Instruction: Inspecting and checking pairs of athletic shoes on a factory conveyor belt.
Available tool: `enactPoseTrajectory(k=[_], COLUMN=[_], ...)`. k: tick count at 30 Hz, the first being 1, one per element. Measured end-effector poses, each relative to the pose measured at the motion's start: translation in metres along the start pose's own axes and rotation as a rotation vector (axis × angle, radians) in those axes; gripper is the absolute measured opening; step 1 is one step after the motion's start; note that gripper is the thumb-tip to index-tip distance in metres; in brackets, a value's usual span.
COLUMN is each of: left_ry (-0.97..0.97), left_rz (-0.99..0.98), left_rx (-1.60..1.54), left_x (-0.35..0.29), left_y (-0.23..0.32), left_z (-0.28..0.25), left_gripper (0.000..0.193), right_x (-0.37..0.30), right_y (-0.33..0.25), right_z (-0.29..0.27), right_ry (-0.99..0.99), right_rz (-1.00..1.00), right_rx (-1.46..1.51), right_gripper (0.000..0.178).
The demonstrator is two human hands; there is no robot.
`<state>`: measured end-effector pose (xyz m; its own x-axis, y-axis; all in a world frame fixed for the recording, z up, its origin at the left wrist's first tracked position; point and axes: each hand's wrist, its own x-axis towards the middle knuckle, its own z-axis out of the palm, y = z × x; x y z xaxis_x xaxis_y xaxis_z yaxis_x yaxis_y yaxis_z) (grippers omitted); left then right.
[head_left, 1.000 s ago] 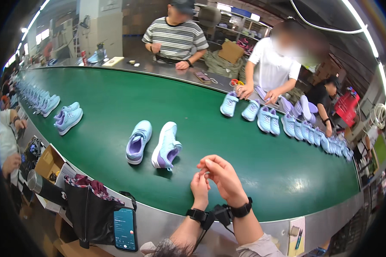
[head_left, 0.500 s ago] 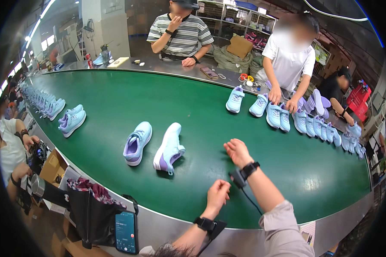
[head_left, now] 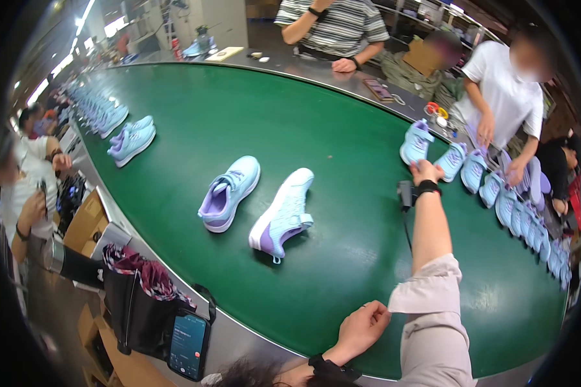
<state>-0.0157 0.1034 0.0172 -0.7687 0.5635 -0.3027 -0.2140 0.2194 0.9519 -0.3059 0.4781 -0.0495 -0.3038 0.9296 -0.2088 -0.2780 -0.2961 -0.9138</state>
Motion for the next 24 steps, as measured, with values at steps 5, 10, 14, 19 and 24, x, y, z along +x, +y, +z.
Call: enactPoseTrajectory(k=[5, 10, 14, 19, 24], left_ry=[-0.034, 0.078, 0.084, 0.122, 0.160], left_rz=[0.096, 0.008, 0.105, 0.071, 0.061], left_rx=[0.017, 0.090, 0.096, 0.147, 0.133], left_x=[-0.014, -0.014, -0.015, -0.007, -0.005], left_y=[0.006, -0.012, -0.002, -0.005, -0.009], left_z=[0.015, 0.006, 0.010, 0.008, 0.006], left_gripper=[0.021, 0.020, 0.020, 0.021, 0.022], right_x=[0.146, -0.016, -0.001, -0.019, -0.125], right_y=[-0.068, -0.022, -0.055, -0.068, -0.110], right_z=[-0.116, -0.036, -0.047, -0.079, -0.160], right_ry=[-0.198, -0.152, -0.167, -0.566, -0.654], right_rz=[-0.237, 0.012, -0.066, 0.315, 0.458], right_rx=[-0.091, -0.334, -0.291, -0.224, -0.366], right_gripper=[0.071, 0.062, 0.065, 0.034, 0.036])
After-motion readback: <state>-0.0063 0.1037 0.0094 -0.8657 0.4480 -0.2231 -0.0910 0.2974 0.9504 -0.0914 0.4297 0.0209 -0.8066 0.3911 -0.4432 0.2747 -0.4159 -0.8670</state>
